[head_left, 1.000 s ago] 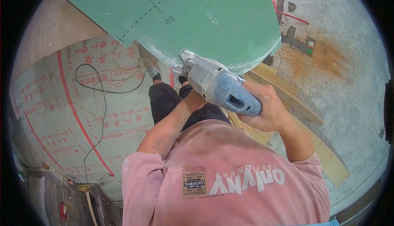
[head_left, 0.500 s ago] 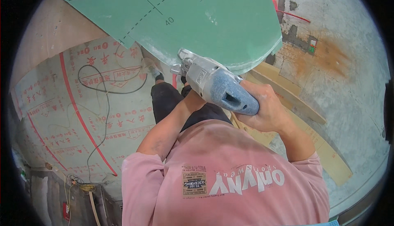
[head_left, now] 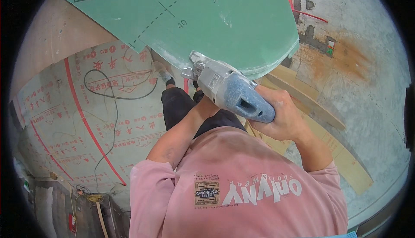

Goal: Cutting a curved shape out of a moisture-resistant green drywall board using an electric jigsaw.

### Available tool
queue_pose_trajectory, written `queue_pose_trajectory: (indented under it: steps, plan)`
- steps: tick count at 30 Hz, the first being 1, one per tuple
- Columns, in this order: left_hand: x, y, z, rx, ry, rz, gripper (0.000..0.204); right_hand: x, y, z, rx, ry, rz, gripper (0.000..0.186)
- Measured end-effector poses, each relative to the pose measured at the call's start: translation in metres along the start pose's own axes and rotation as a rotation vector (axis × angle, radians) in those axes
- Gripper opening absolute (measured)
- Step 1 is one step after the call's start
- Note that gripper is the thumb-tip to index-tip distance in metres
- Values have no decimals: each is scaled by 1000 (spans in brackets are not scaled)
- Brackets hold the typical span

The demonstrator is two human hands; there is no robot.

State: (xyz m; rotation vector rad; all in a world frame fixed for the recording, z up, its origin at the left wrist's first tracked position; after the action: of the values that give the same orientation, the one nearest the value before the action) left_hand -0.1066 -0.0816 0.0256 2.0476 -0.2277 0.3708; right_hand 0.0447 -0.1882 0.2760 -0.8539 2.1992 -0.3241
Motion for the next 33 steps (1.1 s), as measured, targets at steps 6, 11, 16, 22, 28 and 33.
queue_pose_trajectory:
  steps: [6,11,16,22,28,33]
  plan:
    - [2,0,-2,-31,22,-49,42,-4,0,2,19,-14,6,30]
    - [-47,-19,-4,-81,210,63,38,-15,3,9,4,-27,6,30]
    - [55,15,-6,25,30,-410,20,-6,-3,2,58,1,-4,27]
    - [52,19,-8,-91,184,-405,27,-6,2,4,-3,40,-27,33]
    - [86,19,-21,13,164,-498,23,-12,3,9,-18,62,-6,33]
    - [64,6,-17,0,253,-328,25,-16,2,10,-5,52,-16,34]
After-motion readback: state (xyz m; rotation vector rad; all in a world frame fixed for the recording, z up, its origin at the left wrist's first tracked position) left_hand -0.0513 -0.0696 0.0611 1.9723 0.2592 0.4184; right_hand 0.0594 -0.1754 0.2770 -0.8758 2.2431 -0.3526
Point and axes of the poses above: each hand's wrist, its own z-axis towards the middle knuckle, its own y-axis out of the palm, x = y × z, the point moved 10 cm from there along z, towards the middle knuckle, and after that the axes turned 14 degrees about -z, right-handed, at the moved point
